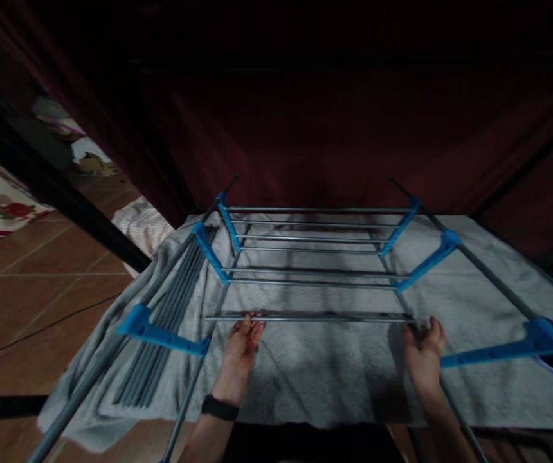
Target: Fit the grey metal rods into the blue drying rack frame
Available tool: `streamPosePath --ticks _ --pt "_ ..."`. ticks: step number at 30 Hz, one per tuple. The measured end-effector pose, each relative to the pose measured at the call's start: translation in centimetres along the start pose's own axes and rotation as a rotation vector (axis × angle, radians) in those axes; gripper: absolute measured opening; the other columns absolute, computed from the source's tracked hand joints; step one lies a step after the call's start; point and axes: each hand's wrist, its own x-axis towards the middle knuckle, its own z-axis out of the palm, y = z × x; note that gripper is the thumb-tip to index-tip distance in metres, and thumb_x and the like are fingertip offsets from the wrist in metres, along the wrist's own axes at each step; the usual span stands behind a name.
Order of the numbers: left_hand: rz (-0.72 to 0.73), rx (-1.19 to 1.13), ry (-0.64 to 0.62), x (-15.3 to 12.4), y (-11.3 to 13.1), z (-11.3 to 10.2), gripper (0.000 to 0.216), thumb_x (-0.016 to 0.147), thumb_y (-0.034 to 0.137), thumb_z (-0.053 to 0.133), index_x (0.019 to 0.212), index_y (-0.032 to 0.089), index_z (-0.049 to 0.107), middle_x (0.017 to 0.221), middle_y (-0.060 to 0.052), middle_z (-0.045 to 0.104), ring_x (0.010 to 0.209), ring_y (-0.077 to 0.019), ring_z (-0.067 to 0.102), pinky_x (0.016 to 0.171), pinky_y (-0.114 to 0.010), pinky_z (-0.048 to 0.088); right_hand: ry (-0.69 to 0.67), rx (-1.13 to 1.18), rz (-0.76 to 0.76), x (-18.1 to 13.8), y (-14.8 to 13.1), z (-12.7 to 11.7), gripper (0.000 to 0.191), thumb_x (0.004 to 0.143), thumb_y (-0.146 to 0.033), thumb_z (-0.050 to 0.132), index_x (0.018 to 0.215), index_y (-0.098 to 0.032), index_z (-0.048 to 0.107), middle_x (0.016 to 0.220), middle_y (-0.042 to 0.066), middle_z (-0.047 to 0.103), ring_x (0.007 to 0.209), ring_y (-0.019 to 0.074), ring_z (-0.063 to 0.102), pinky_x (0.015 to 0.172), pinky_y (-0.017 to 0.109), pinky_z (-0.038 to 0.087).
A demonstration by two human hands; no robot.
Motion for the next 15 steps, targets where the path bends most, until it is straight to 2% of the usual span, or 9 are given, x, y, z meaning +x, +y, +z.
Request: streamPosePath --ticks 2,5,9,12,15 --pt "-0.003 0.028 -0.001 0.4 0.3 0.0 0.032 0.107 -0.004 0.059 0.085 0.015 0.072 0.077 -0.004 0.079 0.064 -0.0123 0.077 0.07 -0.022 0.068 0.039 0.185 0.171 -0.1 -0.6 0.6 0.095 0.078 -0.067 0.085 0.157 -0.024 0.057 0.166 0.018 0.06 0.145 0.0384 0.065 0.133 0.061 0.048" --pt "-0.014 0.058 0.01 0.9 0.5 0.0 0.029 0.104 -0.005 0.059 0.086 0.015 0.072 0.077 -0.004 0.079 0.063 -0.0129 0.077 0.069 -0.023 0.069 0.03 0.476 0.321 -0.3 -1.8 1.4 0.07 0.069 -0.061 0.095 0.125 -0.029 0.071 0.126 0.007 0.081 0.119 0.0288 0.078 0.113 0.045 0.065" --pt "-0.007 0.101 0.032 1.3 0.4 0.0 0.027 0.102 -0.002 0.059 0.086 0.017 0.071 0.078 -0.004 0.079 0.067 -0.0133 0.078 0.071 -0.023 0.07 -0.051 0.869 0.482 -0.4 -3.1 1.6 0.049 0.062 -0.04 0.105 0.098 -0.031 0.073 0.102 -0.001 0.086 0.103 0.0224 0.085 0.092 0.035 0.072" --pt "-0.01 0.143 0.033 1.5 0.6 0.1 0.028 0.103 0.001 0.059 0.085 0.017 0.073 0.081 -0.003 0.079 0.072 -0.0131 0.078 0.075 -0.024 0.07 -0.021 0.913 0.579 -0.1 -3.5 1.7 0.042 0.064 -0.027 0.105 0.086 -0.029 0.07 0.091 -0.003 0.085 0.089 0.0184 0.085 0.085 0.031 0.073" --pt "-0.013 0.15 0.067 1.8 1.2 0.1 0.032 0.107 0.005 0.058 0.083 0.019 0.074 0.084 -0.003 0.079 0.078 -0.0134 0.078 0.077 -0.023 0.068 0.033 0.919 0.632 0.2 -3.4 1.9 0.04 0.069 -0.023 0.104 0.081 -0.028 0.067 0.083 -0.004 0.083 0.078 0.015 0.082 0.079 0.026 0.072"
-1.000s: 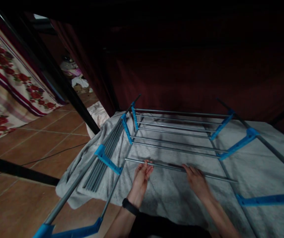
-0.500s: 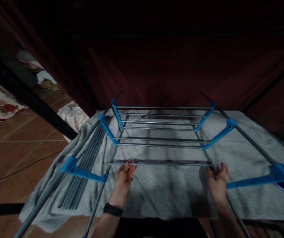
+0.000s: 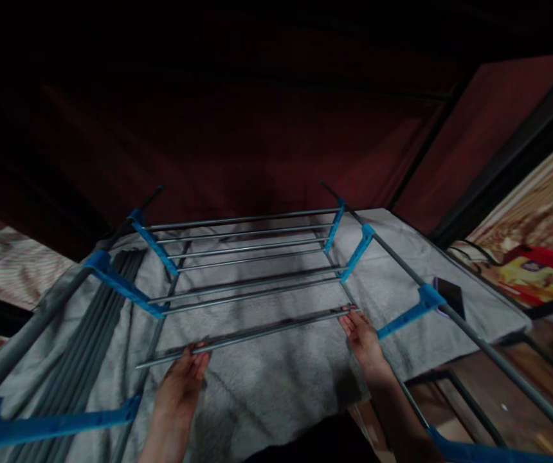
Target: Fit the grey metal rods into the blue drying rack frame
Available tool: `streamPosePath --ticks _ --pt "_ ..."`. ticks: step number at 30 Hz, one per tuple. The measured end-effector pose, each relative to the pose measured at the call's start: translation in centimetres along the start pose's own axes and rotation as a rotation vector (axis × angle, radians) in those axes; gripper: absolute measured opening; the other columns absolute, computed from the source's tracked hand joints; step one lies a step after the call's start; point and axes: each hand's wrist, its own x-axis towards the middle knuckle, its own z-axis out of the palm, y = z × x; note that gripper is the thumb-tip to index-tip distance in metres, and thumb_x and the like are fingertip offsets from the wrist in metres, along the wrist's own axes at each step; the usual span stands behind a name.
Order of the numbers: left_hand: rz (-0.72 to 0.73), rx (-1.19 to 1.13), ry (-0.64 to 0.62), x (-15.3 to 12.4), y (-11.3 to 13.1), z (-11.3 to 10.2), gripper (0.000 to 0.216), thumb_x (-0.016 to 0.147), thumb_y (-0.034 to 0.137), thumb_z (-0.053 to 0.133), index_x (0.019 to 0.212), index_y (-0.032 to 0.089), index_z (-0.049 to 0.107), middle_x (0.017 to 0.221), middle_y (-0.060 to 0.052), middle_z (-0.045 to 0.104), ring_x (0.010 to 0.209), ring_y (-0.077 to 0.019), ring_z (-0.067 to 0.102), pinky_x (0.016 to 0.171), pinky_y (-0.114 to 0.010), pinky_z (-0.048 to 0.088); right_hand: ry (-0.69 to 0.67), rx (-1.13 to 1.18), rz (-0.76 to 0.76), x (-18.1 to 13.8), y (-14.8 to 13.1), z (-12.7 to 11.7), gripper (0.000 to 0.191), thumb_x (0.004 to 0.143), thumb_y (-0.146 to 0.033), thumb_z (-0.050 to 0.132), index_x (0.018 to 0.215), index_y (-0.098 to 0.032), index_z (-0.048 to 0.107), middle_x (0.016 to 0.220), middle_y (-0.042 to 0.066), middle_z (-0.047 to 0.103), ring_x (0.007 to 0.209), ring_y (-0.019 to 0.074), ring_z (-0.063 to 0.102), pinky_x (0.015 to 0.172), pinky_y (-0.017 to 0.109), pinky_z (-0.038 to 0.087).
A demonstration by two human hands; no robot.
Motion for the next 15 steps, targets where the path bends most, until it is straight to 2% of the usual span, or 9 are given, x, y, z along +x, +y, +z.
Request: streamPosePath --ticks 4,7,12,15 --pt "0.06 -0.027 0.024 1.0 0.5 -0.6 0.034 0.108 0.006 0.055 0.083 0.02 0.074 0.089 -0.003 0.08 0.084 -0.0131 0.079 0.076 -0.021 0.067 0.052 0.015 -0.013 0.6 0.2 0.1 0.041 0.072 -0.024 0.104 0.079 -0.029 0.064 0.073 -0.007 0.077 0.065 0.0123 0.076 0.073 0.023 0.071" --pt "0.078 -0.033 0.025 1.9 0.4 -1.0 0.032 0.105 0.003 0.057 0.082 0.019 0.073 0.086 -0.002 0.08 0.084 -0.013 0.078 0.078 -0.02 0.067 0.058 0.02 -0.019 0.9 0.1 0.2 0.042 0.073 -0.026 0.105 0.079 -0.029 0.064 0.07 -0.009 0.075 0.063 0.0116 0.074 0.074 0.023 0.071" --pt "0.092 -0.031 -0.004 2.6 -0.1 -0.8 0.03 0.105 0.002 0.061 0.083 0.018 0.072 0.084 -0.002 0.079 0.079 -0.0121 0.078 0.079 -0.021 0.069 0.023 0.006 -0.016 1.0 0.0 0.5 0.038 0.075 -0.032 0.105 0.082 -0.029 0.067 0.081 -0.005 0.083 0.075 0.0138 0.081 0.078 0.024 0.072" --pt "0.085 -0.04 0.025 2.4 -0.2 -0.7 0.03 0.106 0.003 0.063 0.082 0.019 0.071 0.084 -0.001 0.079 0.079 -0.0117 0.078 0.082 -0.022 0.069 -0.03 -0.023 -0.004 0.8 0.3 0.6 0.04 0.069 -0.033 0.108 0.085 -0.028 0.071 0.092 -0.001 0.088 0.084 0.0165 0.085 0.081 0.027 0.073"
